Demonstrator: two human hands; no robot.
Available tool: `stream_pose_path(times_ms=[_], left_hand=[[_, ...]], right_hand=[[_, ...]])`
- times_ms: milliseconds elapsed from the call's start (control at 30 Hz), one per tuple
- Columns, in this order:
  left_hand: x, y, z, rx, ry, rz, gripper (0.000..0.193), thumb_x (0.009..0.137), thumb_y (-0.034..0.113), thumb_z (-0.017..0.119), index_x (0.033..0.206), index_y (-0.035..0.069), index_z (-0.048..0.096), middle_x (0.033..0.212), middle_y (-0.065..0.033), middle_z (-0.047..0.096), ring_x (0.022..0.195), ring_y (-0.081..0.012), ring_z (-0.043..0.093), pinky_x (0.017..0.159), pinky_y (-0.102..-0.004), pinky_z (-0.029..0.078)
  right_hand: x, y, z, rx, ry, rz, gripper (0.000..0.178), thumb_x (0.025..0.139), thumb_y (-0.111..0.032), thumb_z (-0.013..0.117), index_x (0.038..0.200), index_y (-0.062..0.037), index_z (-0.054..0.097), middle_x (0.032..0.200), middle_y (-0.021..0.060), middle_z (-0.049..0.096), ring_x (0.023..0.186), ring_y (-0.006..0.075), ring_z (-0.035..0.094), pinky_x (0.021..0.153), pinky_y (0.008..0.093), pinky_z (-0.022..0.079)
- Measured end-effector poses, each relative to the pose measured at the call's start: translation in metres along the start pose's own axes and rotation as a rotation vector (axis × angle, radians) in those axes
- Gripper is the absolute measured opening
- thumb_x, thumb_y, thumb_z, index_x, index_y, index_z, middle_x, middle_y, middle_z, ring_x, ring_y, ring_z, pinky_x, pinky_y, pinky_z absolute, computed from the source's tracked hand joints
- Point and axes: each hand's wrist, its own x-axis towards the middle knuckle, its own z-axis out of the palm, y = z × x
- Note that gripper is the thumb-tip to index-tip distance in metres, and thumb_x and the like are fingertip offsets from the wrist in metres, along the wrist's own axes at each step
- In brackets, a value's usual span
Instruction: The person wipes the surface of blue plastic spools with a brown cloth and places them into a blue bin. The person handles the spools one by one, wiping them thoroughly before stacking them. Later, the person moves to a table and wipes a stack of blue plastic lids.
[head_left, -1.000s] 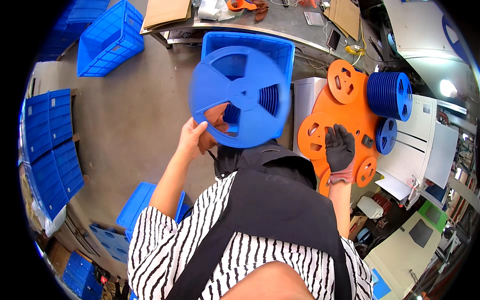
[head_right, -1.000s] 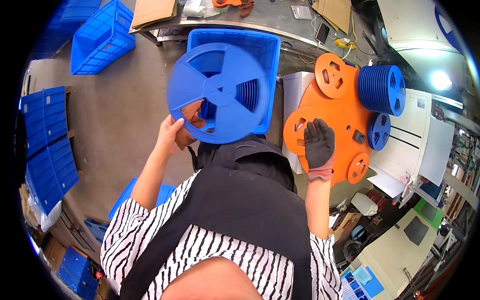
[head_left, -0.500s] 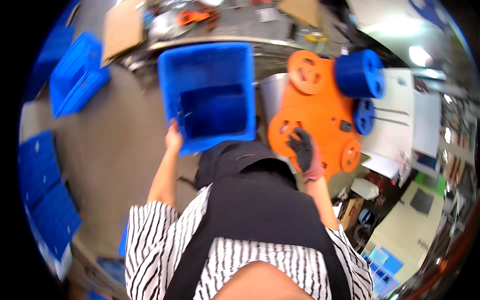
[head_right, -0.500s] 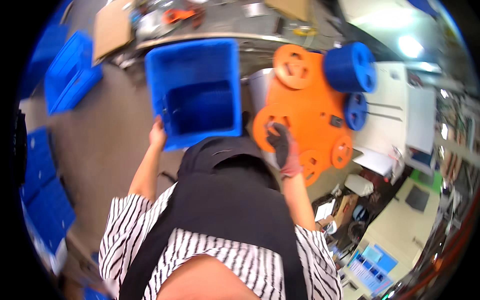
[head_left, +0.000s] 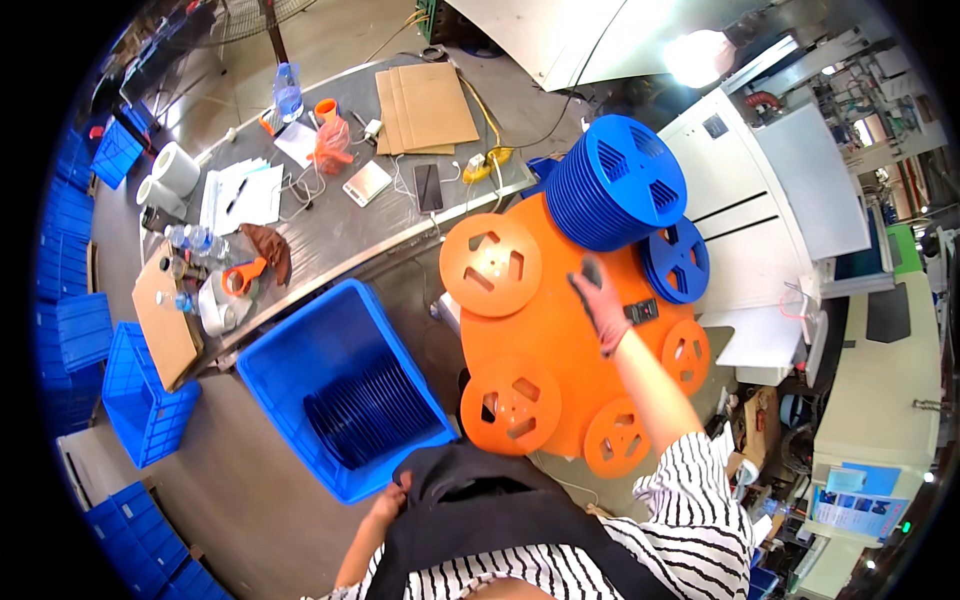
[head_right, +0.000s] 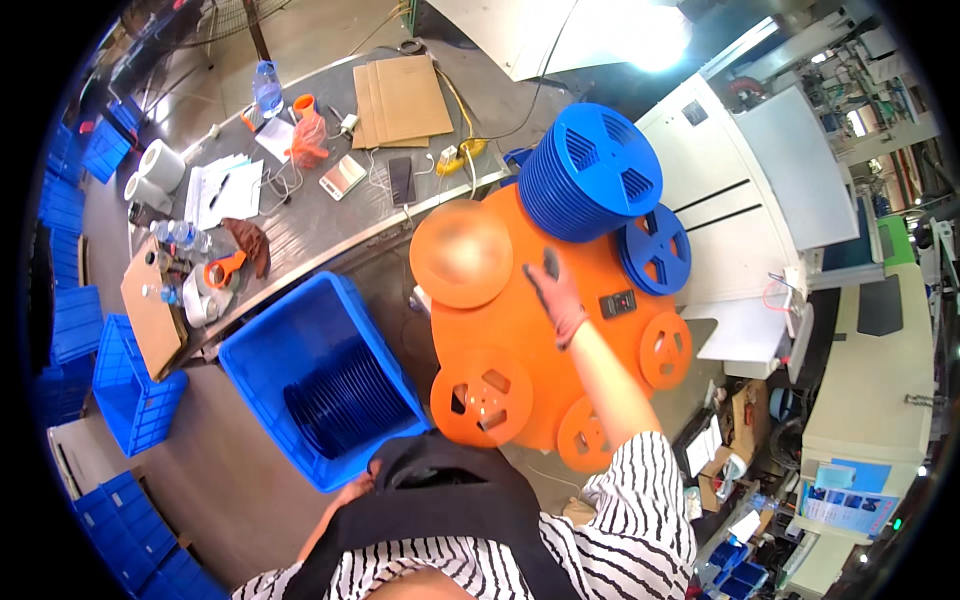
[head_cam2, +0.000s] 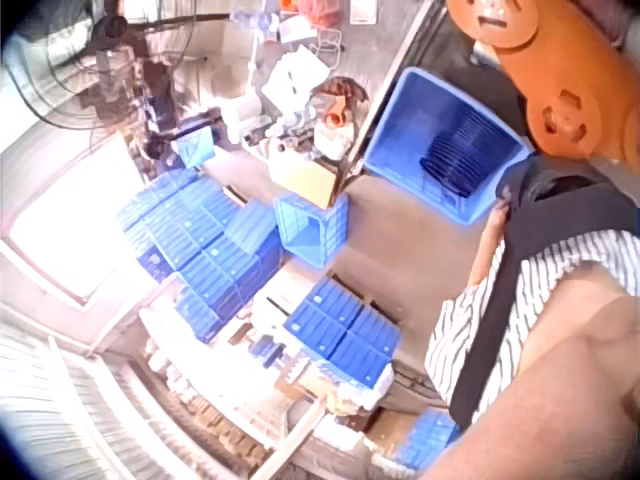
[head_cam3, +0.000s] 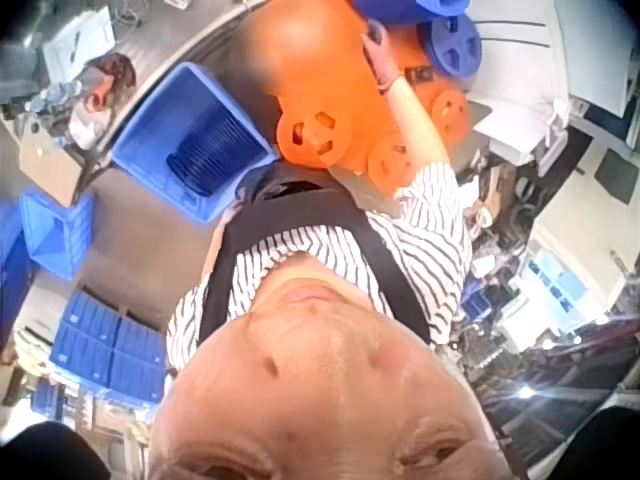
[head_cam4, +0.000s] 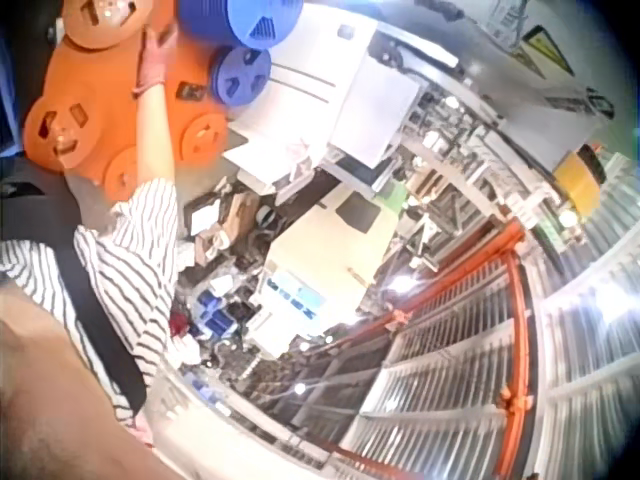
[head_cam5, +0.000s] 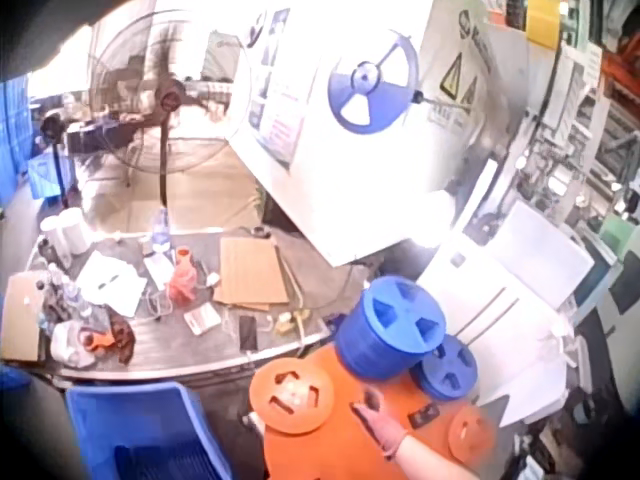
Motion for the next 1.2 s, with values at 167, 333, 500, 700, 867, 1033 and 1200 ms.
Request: stream_pose_path(times_ms=[167,333,500,700,867,1033,1200], left_hand=[[0.008,-0.039,0.027,-0.057,0.038,-0.111,0.037,0.092,0.023,0.055,0.126,0.009,0.058,0.119,-0.0112,0.062,0.109,-0.0238,0.058,0.09,-0.035,0.046],[-0.036,-0.073,0.056,0.038,0.271,-0.419,0.041,0.092,0.036,0.058,0.123,0.01,0.06,0.111,-0.0158,0.066,0.107,-0.0287,0.062,0.087,-0.0366,0.048],[-0.036,-0.044,0.083,0.069,0.39,-0.314,0.039,0.091,0.036,0.059,0.119,0.009,0.063,0.11,-0.016,0.067,0.108,-0.0315,0.062,0.09,-0.0375,0.047],[-0.042,-0.008,0.081,0.138,0.442,-0.359,0.04,0.089,0.036,0.061,0.118,0.009,0.064,0.108,-0.0156,0.068,0.106,-0.0307,0.063,0.089,-0.0376,0.048],[-0.055,-0.021,0.075,0.05,0.505,-0.318,0.038,0.088,0.035,0.062,0.116,0.009,0.065,0.102,-0.0151,0.069,0.101,-0.0296,0.065,0.086,-0.0365,0.048],[-0.044,-0.081,0.046,0.026,0.472,-0.195,0.036,0.087,0.033,0.063,0.113,0.008,0.066,0.099,-0.0144,0.069,0.096,-0.0264,0.065,0.084,-0.0374,0.049],[-0.018,-0.106,-0.001,0.019,0.409,0.061,0.023,0.088,0.024,0.061,0.105,0.008,0.064,0.093,-0.0085,0.065,0.089,-0.0199,0.06,0.079,-0.034,0.047]], right_hand=[[0.219,-0.05,-0.044,-0.588,0.365,-0.461,0.083,0.074,-0.033,0.078,0.139,0.0008,0.039,0.139,0.023,0.044,0.129,0.0356,0.043,0.108,0.039,0.035],[0.301,-0.064,-0.026,-0.26,0.072,0.369,0.064,0.08,-0.035,0.075,0.127,0.0036,0.054,0.118,0.0163,0.065,0.109,0.028,0.062,0.097,0.0363,0.045],[0.366,-0.001,-0.048,-0.455,-0.254,0.476,0.047,0.082,-0.032,0.072,0.121,-0.0066,0.065,0.123,0.0113,0.064,0.111,0.0234,0.061,0.094,0.0341,0.047],[0.354,0.032,-0.049,-0.914,-0.064,0.494,0.051,0.067,-0.039,0.081,0.093,0.0032,0.068,0.09,0.02,0.07,0.066,0.0304,0.07,0.06,0.0435,0.056],[0.265,0.028,-0.053,-1.287,-0.089,0.309,0.054,0.064,-0.037,0.078,0.108,-0.0078,0.067,0.112,0.0137,0.067,0.104,0.0295,0.065,0.086,0.04,0.053],[0.143,0.007,-0.035,-1.398,-0.121,0.157,0.055,0.065,-0.033,0.076,0.114,-0.0095,0.063,0.116,0.0159,0.064,0.107,0.0332,0.061,0.09,0.0411,0.05],[0.002,-0.04,-0.012,-0.917,-0.192,0.123,0.046,0.07,-0.022,0.075,0.11,-0.0036,0.063,0.092,0.0138,0.07,0.089,0.0264,0.067,0.08,0.0354,0.051]])
